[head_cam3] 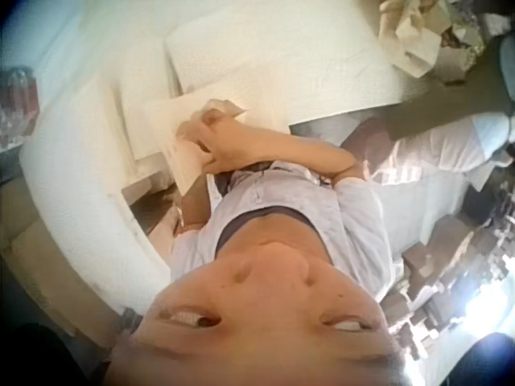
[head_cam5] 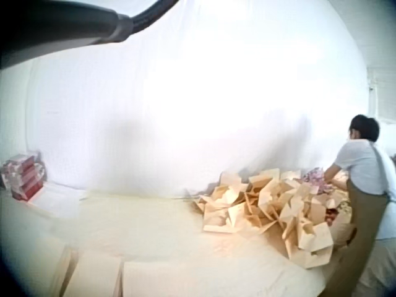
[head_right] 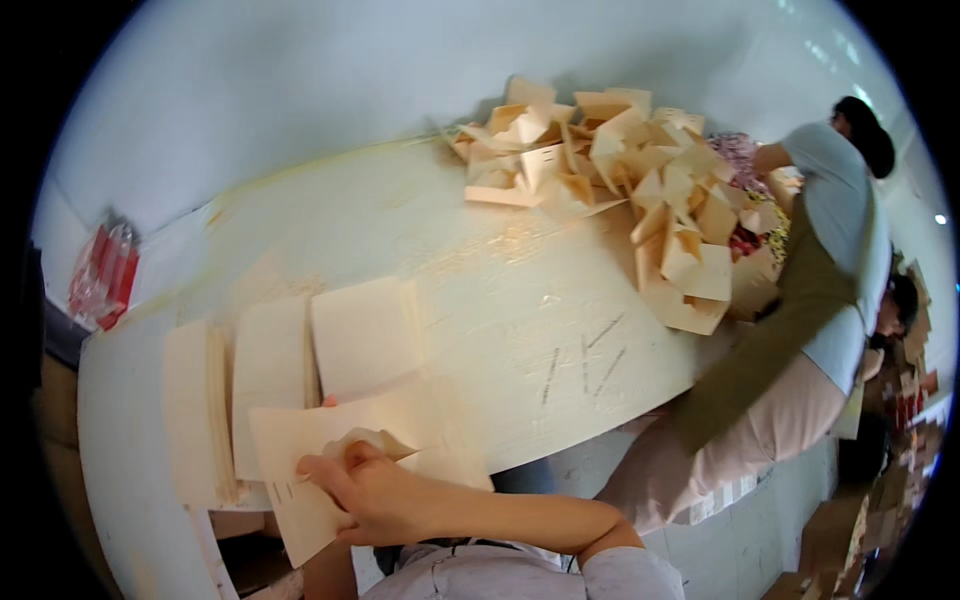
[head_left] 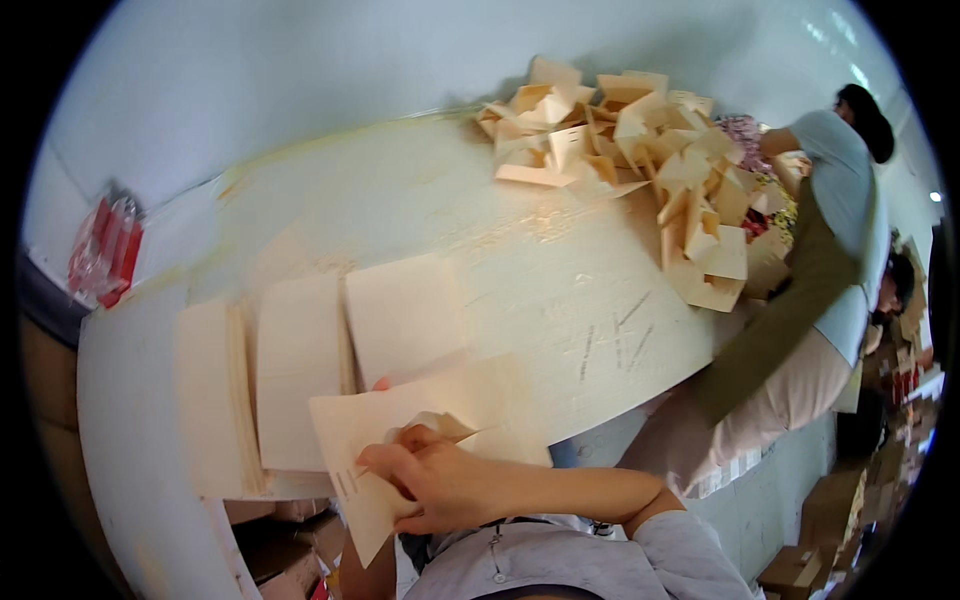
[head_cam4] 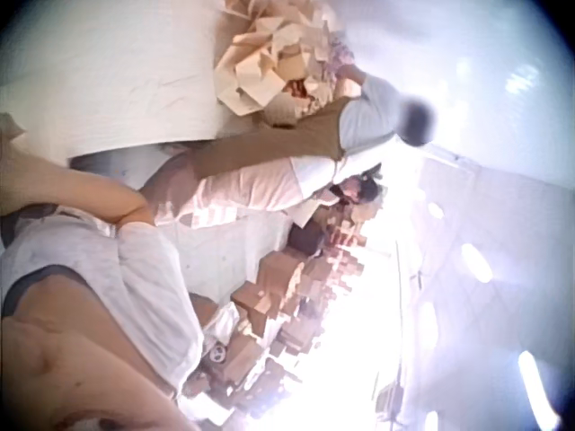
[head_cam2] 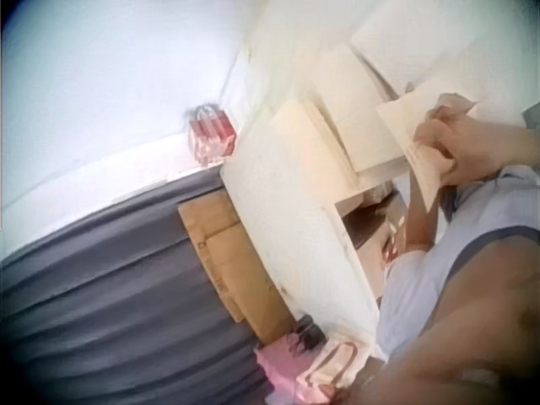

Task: The person folds flat paper sheets along pre-scored lines to form small paper boxes. They repeatedly pick up sheets, fold the sides and bottom, and place the finished boxes on a pile on the table.

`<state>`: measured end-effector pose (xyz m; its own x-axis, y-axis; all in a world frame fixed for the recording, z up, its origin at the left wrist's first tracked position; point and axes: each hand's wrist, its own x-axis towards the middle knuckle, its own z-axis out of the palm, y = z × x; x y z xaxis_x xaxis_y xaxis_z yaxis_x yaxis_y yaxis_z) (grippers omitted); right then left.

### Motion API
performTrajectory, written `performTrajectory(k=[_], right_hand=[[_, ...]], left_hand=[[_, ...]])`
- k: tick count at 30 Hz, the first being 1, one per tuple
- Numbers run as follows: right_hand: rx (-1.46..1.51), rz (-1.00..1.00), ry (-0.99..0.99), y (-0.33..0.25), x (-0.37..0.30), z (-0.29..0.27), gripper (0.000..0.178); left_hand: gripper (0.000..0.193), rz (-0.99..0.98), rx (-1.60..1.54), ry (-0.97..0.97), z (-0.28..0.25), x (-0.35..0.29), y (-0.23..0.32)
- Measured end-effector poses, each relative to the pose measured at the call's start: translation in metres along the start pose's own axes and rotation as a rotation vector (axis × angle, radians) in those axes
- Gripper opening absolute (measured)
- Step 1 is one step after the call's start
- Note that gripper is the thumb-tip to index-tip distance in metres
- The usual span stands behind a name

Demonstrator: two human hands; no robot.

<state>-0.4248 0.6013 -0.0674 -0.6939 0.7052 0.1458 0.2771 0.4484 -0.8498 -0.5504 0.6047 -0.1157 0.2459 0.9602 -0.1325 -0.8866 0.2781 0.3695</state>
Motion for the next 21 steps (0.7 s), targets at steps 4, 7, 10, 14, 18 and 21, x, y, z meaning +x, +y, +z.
performTrajectory(k=[4, 7, 10, 14, 18, 21], right_hand=[[-0.105, -0.064, 0.044, -0.008, 0.0, -0.006, 0.066], [-0.445, -0.203, 0.164, -0.009, 0.002, -0.013, 0.058], [-0.439, -0.296, 0.384, -0.019, 0.007, -0.032, 0.059], [-0.313, -0.334, 0.613, -0.007, -0.005, -0.026, 0.047], [-0.34, -0.393, 0.701, -0.008, -0.005, -0.009, 0.044], [-0.211, -0.369, 0.745, -0.006, -0.001, 0.0, 0.061]], left_hand=[[0.064, 0.007, 0.107, -0.044, -0.013, 0.005, -0.006], [0.067, 0.108, 0.185, -0.014, -0.024, -0.009, 0.005], [0.065, 0.158, 0.138, -0.029, -0.054, -0.011, 0.02], [0.06, 0.219, -0.124, -0.147, -0.045, 0.004, 0.023], [0.058, 0.22, -0.27, -0.214, -0.043, 0.001, 0.026], [0.059, 0.219, -0.27, -0.197, -0.041, -0.001, 0.027]])
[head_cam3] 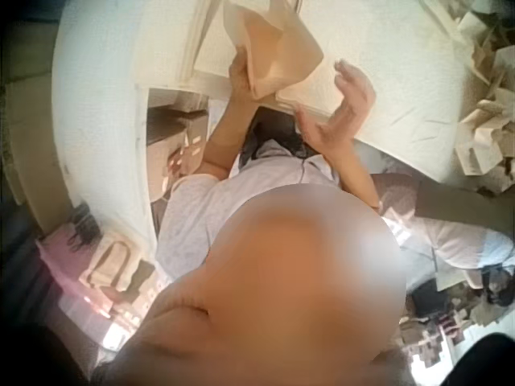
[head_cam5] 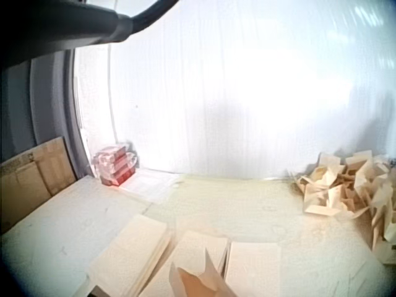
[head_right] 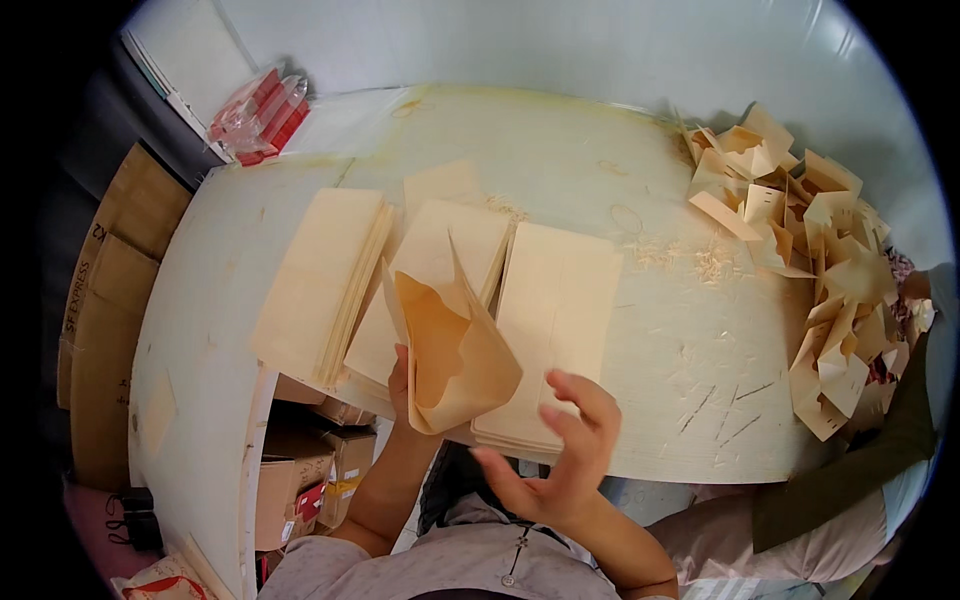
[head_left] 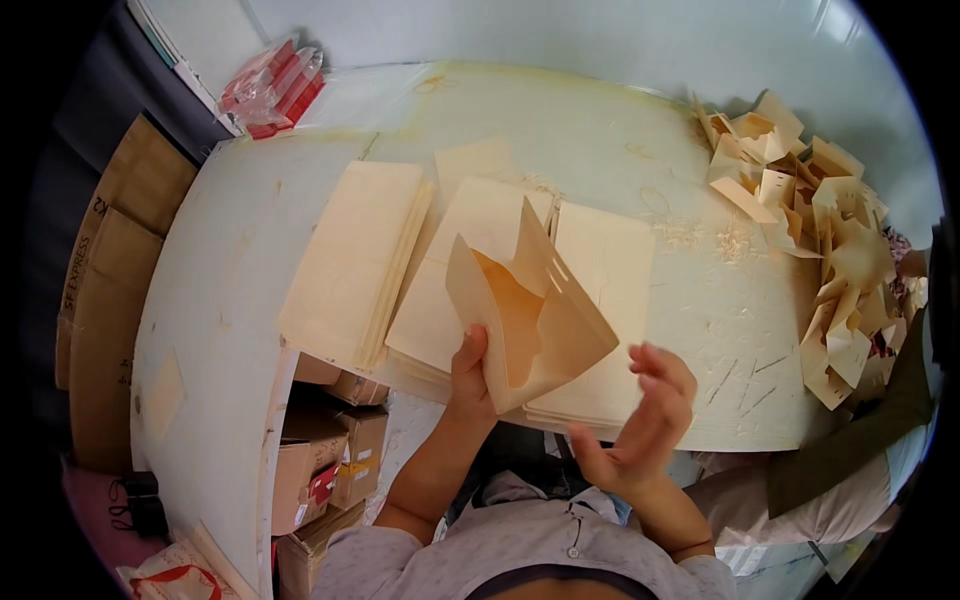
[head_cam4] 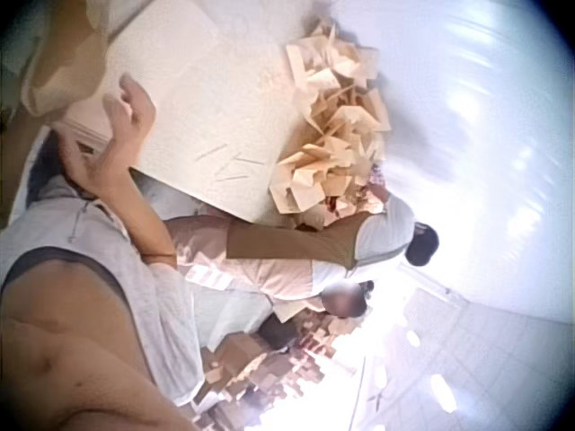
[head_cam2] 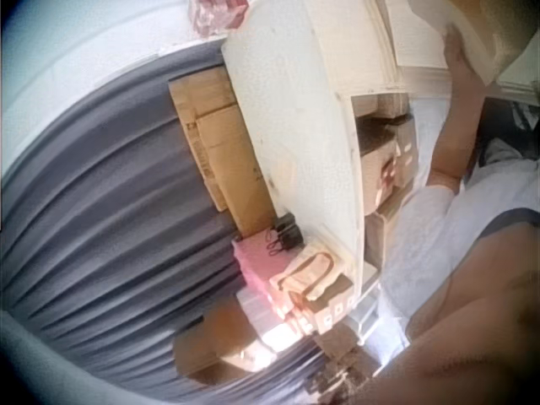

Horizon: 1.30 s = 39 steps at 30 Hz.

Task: The person folds flat paper sheets along pre-scored lines to form small paper boxes. They repeatedly pick up sheets, fold the sides and bottom, and place the finished boxes on a pile on the table.

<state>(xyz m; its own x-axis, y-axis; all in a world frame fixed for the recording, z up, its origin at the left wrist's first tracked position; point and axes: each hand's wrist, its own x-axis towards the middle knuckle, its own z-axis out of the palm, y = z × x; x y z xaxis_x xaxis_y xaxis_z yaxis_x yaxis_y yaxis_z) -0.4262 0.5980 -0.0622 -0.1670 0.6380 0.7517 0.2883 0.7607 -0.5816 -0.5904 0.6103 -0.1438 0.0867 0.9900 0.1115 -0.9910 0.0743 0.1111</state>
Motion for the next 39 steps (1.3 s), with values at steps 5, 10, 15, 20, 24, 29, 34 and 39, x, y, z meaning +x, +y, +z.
performTrajectory(k=[5, 10, 15, 20, 24, 29, 34, 39], right_hand=[[0.297, 0.347, -0.165, -0.003, 0.004, 0.021, 0.083], [0.235, 0.412, -0.21, -0.003, -0.001, 0.028, 0.079], [0.015, 0.208, -0.067, 0.012, -0.006, 0.035, 0.034], [0.038, 0.532, -0.103, 0.018, -0.034, 0.02, 0.023], [0.23, 0.735, 0.059, 0.039, -0.049, 0.007, 0.028], [0.327, 0.723, 0.009, 0.048, -0.048, -0.016, 0.028], [0.621, 0.969, 0.299, 0.029, -0.032, 0.002, 0.025], [0.321, 0.815, 0.209, 0.036, -0.042, -0.002, 0.027]], left_hand=[[0.059, -0.003, 0.054, 0.054, 0.006, 0.002, -0.008], [0.056, 0.026, 0.19, 0.153, 0.019, 0.007, -0.018], [0.053, 0.171, 0.363, 0.171, 0.01, 0.009, -0.028], [0.056, 0.335, 0.453, 0.183, 0.026, 0.003, -0.033], [0.061, 0.32, 0.412, -0.105, 0.037, 0.014, -0.009], [0.052, 0.201, 0.993, 0.028, 0.037, 0.004, 0.003], [0.036, 0.151, 0.98, 0.152, 0.03, -0.002, -0.008], [0.041, 0.121, 0.743, 0.238, 0.03, -0.009, -0.024]])
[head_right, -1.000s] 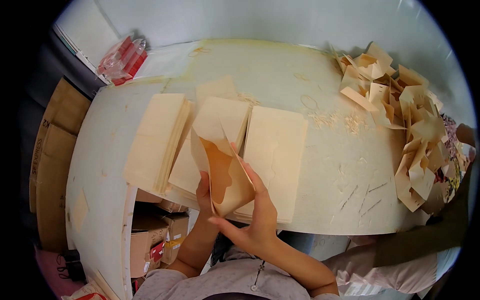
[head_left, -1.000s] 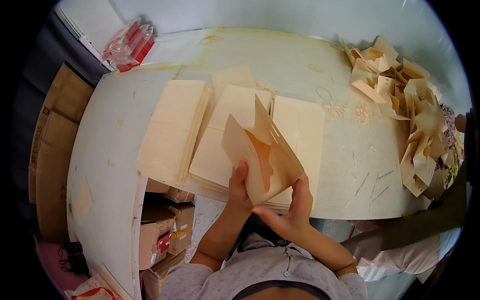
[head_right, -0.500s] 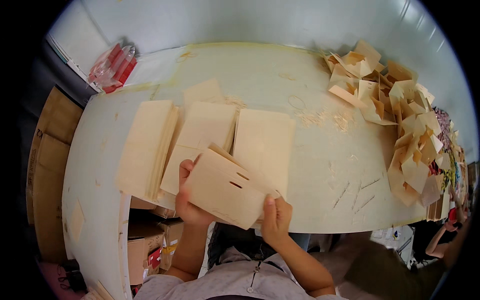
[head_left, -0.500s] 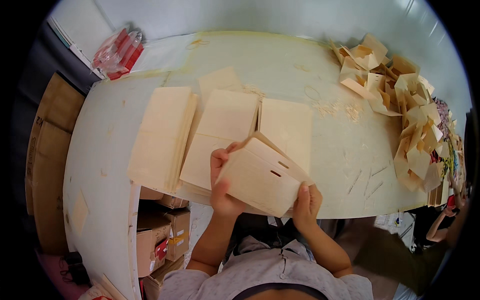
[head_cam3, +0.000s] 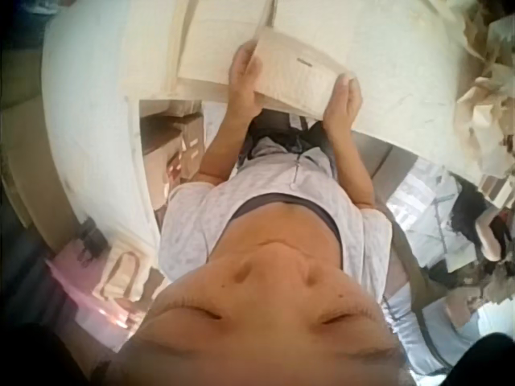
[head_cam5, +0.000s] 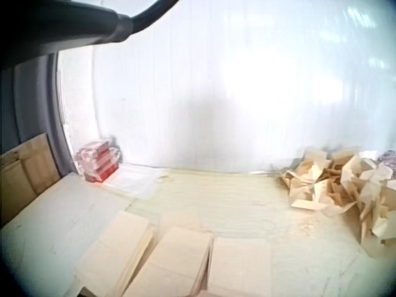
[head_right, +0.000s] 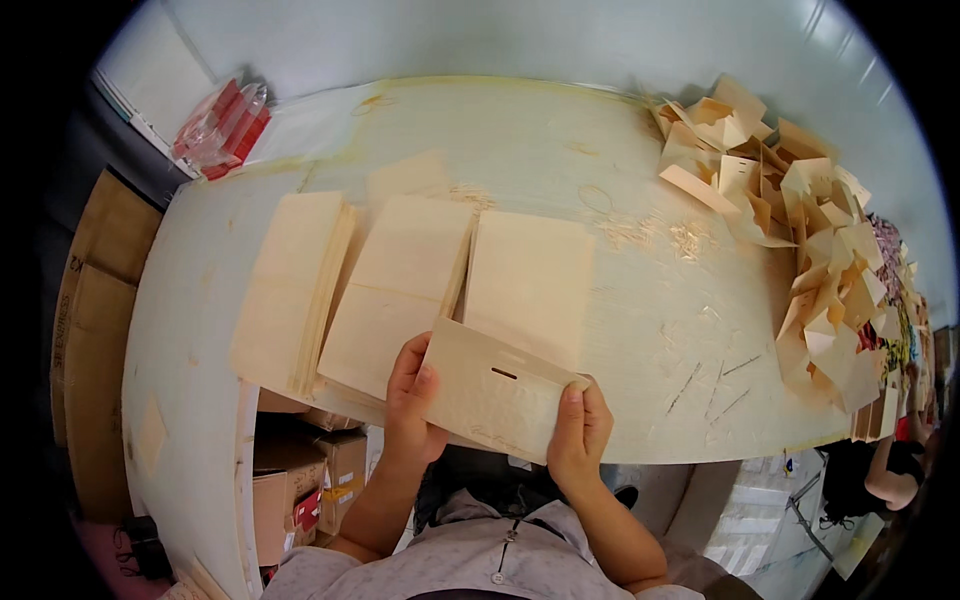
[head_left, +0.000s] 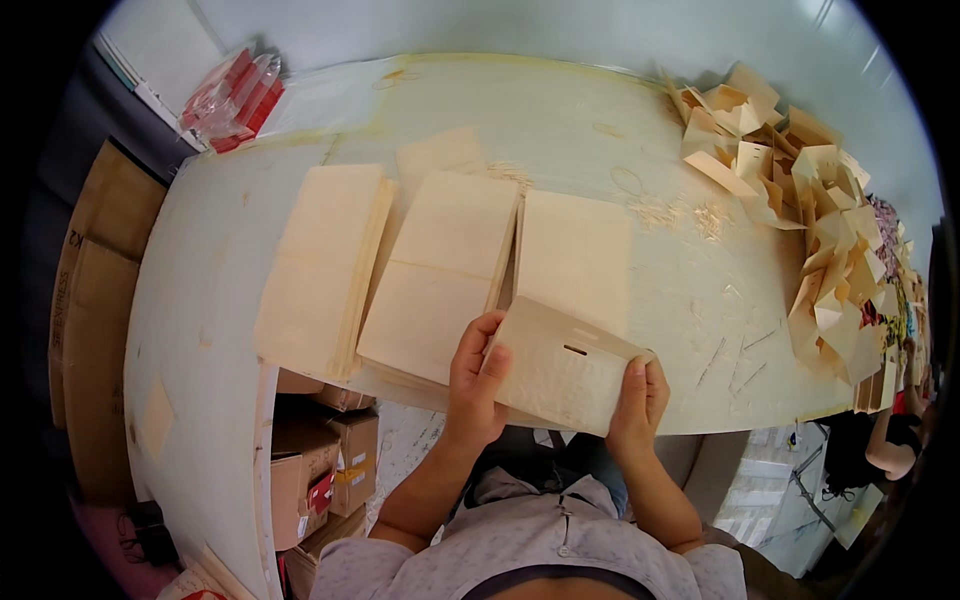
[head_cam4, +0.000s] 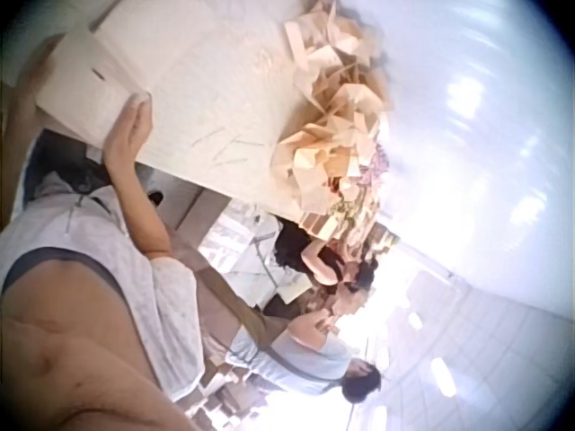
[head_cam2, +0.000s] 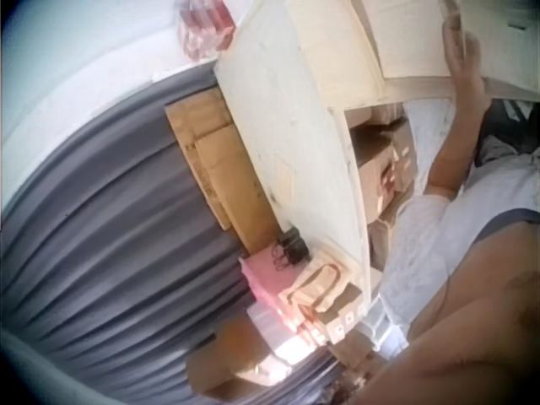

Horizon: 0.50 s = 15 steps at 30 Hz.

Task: The person folds flat paper sheets along pre-scored lines to form small paper boxes. They repeatedly pick up sheets, fold the sides and bottom, and place the finished boxes on a pile on the table.

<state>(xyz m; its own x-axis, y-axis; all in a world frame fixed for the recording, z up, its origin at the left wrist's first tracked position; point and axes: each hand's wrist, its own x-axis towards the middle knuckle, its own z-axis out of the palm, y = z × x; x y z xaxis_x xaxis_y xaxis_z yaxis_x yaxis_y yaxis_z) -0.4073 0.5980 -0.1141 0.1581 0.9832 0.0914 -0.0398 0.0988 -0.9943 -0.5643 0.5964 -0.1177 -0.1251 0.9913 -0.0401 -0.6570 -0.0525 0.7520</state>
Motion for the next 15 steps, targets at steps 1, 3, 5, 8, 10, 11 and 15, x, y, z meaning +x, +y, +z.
performTrajectory(k=[1, 3, 5, 8, 10, 11, 15], right_hand=[[-0.033, -0.021, 0.01, 0.0, 0.001, -0.004, 0.027], [-0.05, 0.006, -0.011, 0.003, 0.002, -0.012, 0.027], [-0.287, -0.119, -0.07, 0.003, 0.004, -0.029, 0.027], [-0.295, -0.032, -0.232, -0.013, 0.008, -0.046, 0.023], [-0.134, -0.029, -0.25, -0.01, 0.001, -0.052, 0.025], [-0.086, -0.014, -0.249, -0.013, -0.002, -0.051, 0.025], [-0.085, 0.042, -0.285, -0.021, -0.027, -0.076, 0.026]], left_hand=[[0.039, -0.03, -0.009, -0.003, 0.003, 0.002, -0.001], [0.035, -0.099, -0.026, -0.02, 0.005, 0.005, 0.006], [0.03, -0.179, 0.109, -0.064, -0.001, 0.006, 0.012], [0.02, -0.248, 0.167, -0.081, 0.013, 0.005, 0.015], [0.016, -0.239, 0.103, -0.082, 0.011, -0.003, 0.0], [0.016, -0.224, 0.109, -0.013, 0.011, -0.009, -0.004], [0.019, -0.276, 0.136, 0.042, 0.024, -0.011, -0.025]])
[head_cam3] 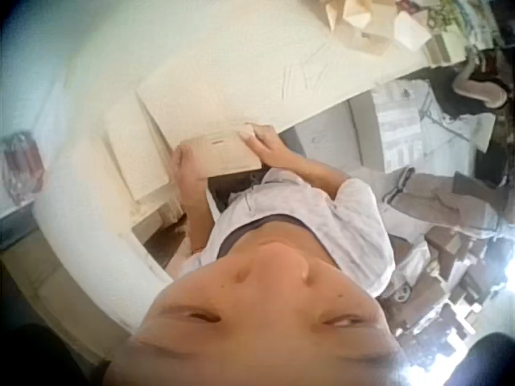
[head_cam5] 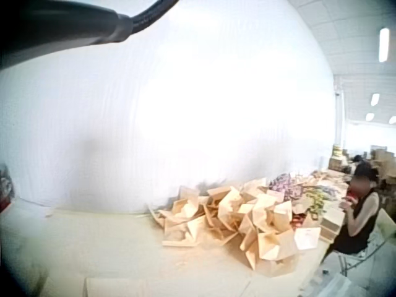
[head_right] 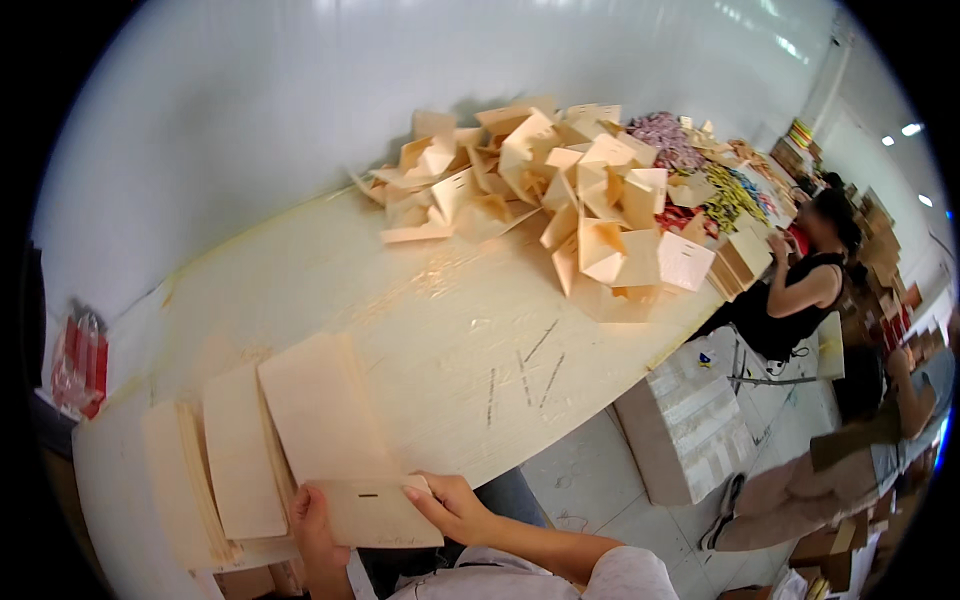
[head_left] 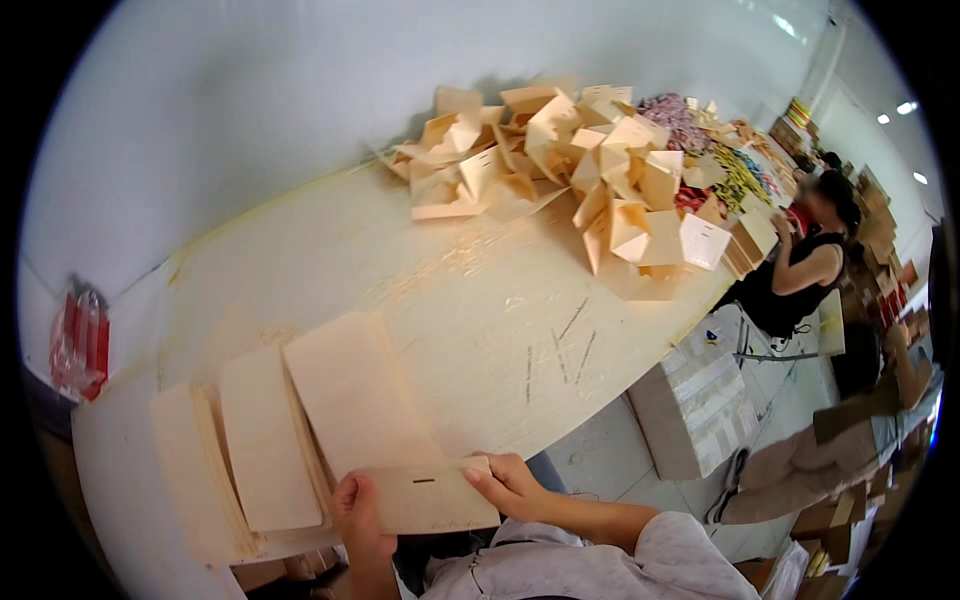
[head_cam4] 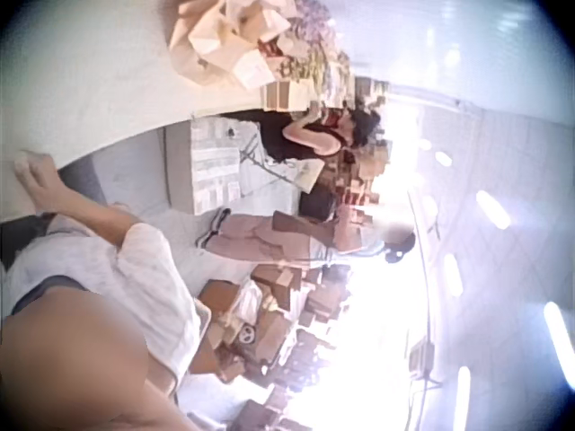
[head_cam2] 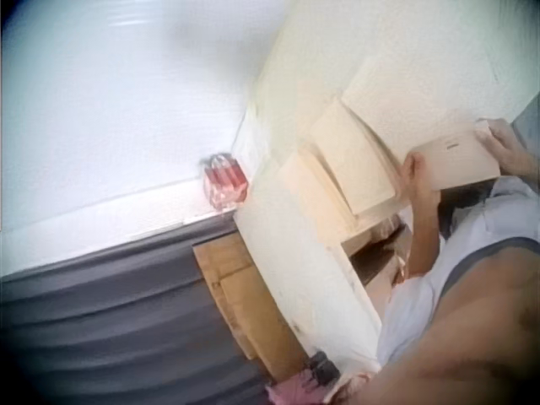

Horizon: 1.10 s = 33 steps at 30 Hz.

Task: The person folds flat paper sheets along pre-scored lines to form small paper boxes. They repeatedly pick up sheets, fold the sides and bottom, and place the finished boxes on a pile on the table.

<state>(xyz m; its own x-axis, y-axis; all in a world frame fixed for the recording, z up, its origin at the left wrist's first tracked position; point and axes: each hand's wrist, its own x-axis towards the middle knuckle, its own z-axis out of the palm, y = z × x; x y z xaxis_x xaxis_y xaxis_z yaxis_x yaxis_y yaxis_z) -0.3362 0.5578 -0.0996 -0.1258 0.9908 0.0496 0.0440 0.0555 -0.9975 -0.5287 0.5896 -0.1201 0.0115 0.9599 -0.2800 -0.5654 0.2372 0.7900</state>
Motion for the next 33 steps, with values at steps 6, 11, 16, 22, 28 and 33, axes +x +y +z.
performTrajectory(k=[6, 11, 16, 22, 28, 33], right_hand=[[-0.069, -0.084, 0.222, 0.0, -0.029, -0.026, 0.027], [-0.587, -0.1, 0.751, 0.001, -0.024, -0.106, 0.037], [-0.54, -0.631, 1.219, -0.099, 0.084, -0.294, 0.031], [-0.786, -0.414, 1.346, -0.09, 0.108, -0.347, 0.081], [-0.528, -0.389, 0.764, -0.006, 0.055, -0.191, 0.055], [-0.674, -0.418, 0.432, 0.03, 0.008, -0.093, 0.042]], left_hand=[[0.023, -0.156, -0.134, -0.295, 0.014, 0.002, -0.012], [0.035, -0.014, 0.125, -0.255, 0.034, 0.0, -0.009], [0.041, -0.01, 0.084, -0.303, 0.0, 0.003, -0.003], [0.035, 0.267, 0.439, -0.105, -0.031, 0.003, -0.002], [0.035, 0.756, 1.76, 0.272, -0.055, 0.006, 0.039], [0.055, 0.472, 1.965, 0.343, -0.004, 0.0, 0.047]])
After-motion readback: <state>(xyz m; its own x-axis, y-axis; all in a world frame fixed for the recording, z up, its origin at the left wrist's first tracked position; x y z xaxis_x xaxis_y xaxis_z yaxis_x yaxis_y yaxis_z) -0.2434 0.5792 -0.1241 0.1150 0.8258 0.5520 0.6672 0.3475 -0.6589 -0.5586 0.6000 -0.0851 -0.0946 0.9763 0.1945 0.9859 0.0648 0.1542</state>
